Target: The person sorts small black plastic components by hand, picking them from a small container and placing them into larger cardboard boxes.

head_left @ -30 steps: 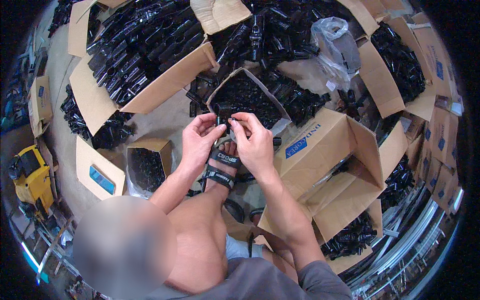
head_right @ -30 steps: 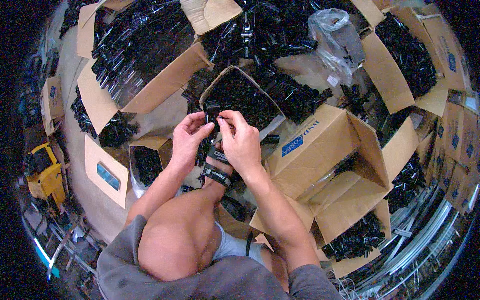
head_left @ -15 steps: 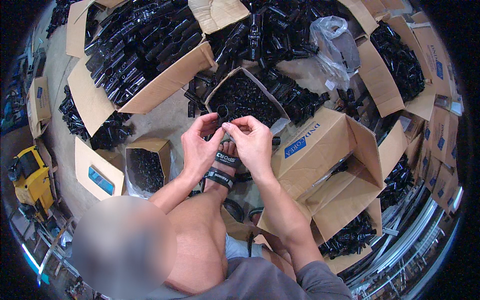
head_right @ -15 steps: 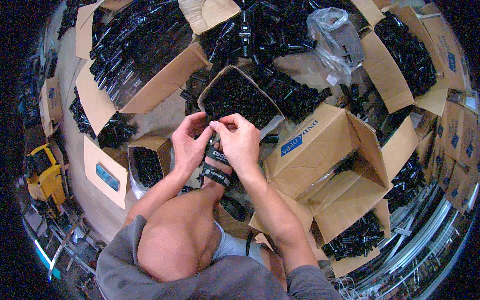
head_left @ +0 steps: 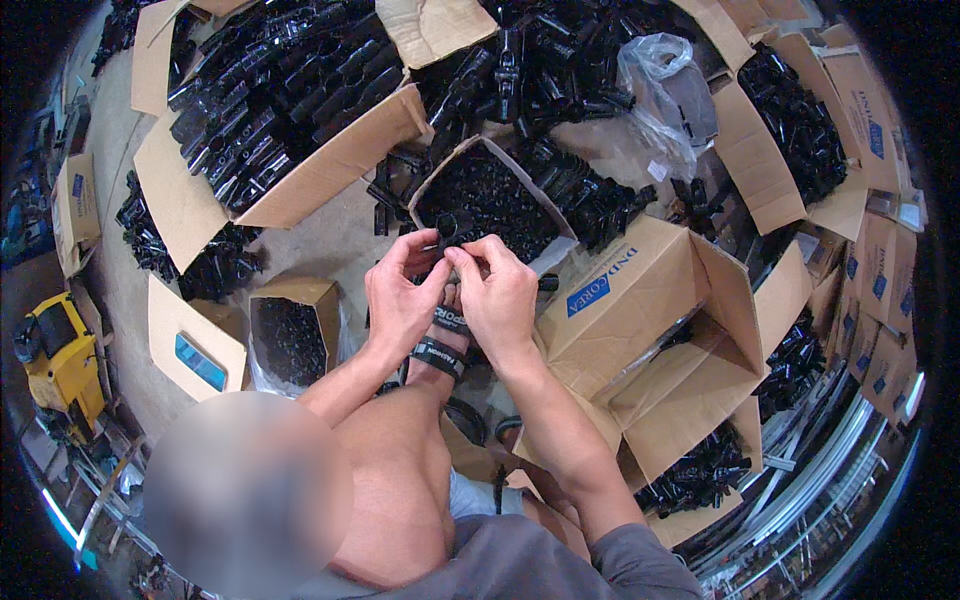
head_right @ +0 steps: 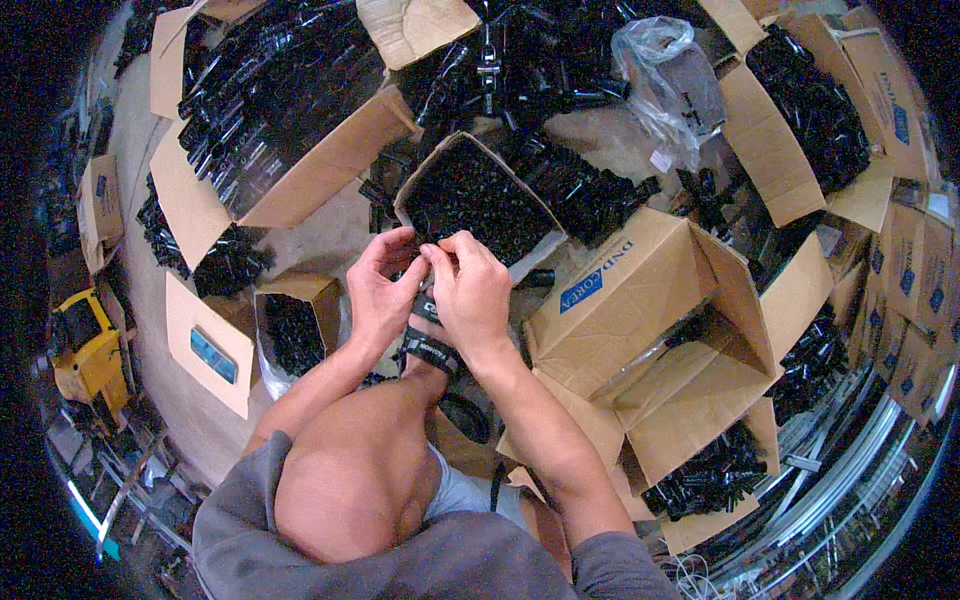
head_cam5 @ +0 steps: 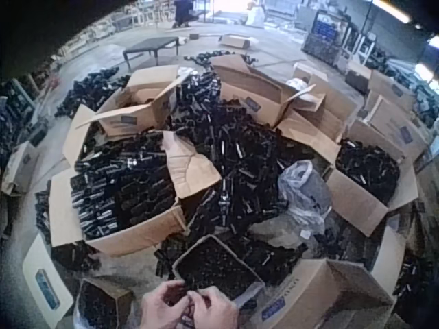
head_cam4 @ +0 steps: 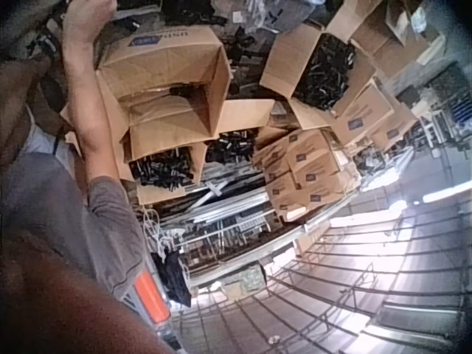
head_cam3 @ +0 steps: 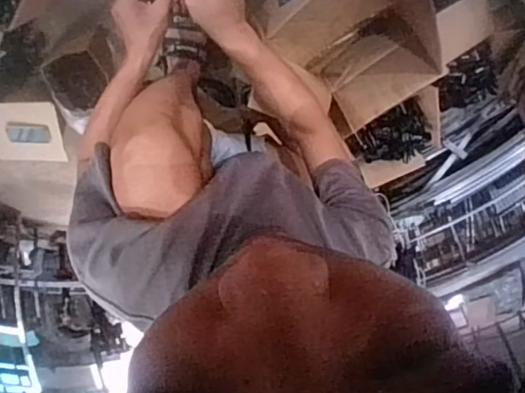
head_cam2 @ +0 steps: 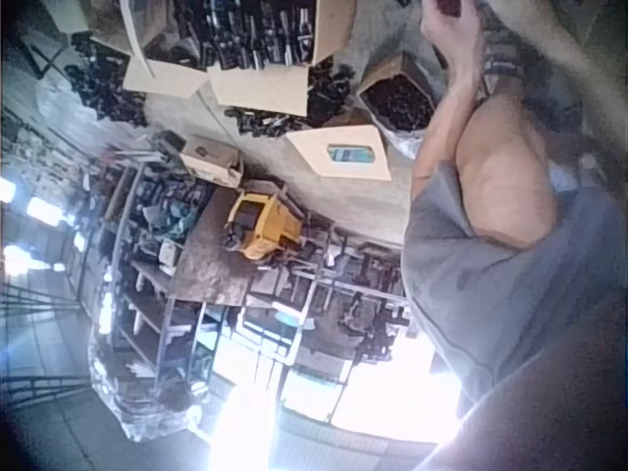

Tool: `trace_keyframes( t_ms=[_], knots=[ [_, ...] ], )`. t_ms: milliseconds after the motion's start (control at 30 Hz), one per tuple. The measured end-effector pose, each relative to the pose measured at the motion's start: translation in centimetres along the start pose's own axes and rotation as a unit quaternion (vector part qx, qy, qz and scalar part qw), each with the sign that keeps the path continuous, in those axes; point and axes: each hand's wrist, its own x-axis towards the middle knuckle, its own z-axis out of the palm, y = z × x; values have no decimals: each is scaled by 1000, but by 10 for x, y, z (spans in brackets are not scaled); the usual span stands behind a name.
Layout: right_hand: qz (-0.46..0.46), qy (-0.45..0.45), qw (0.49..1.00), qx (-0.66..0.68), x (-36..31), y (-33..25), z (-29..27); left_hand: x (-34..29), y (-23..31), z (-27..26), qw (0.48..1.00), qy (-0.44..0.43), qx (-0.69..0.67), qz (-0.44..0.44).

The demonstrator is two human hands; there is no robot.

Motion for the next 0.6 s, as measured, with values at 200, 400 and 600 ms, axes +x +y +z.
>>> trace_keyframes(
  t_ms=[200, 400, 600],
  knots=[
    [139, -48, 987, 65, 6, -22, -12, 1, 3, -1, 1000, -5, 15, 1],
    [-70, 0, 987, -143, 5, 0, -2, 3, 3, 0, 1000, -9, 12, 10],
    [-91, -27, 980, -176, 2, -1, -4, 3, -1, 1, 1000, 5, -6, 13]
  ],
)
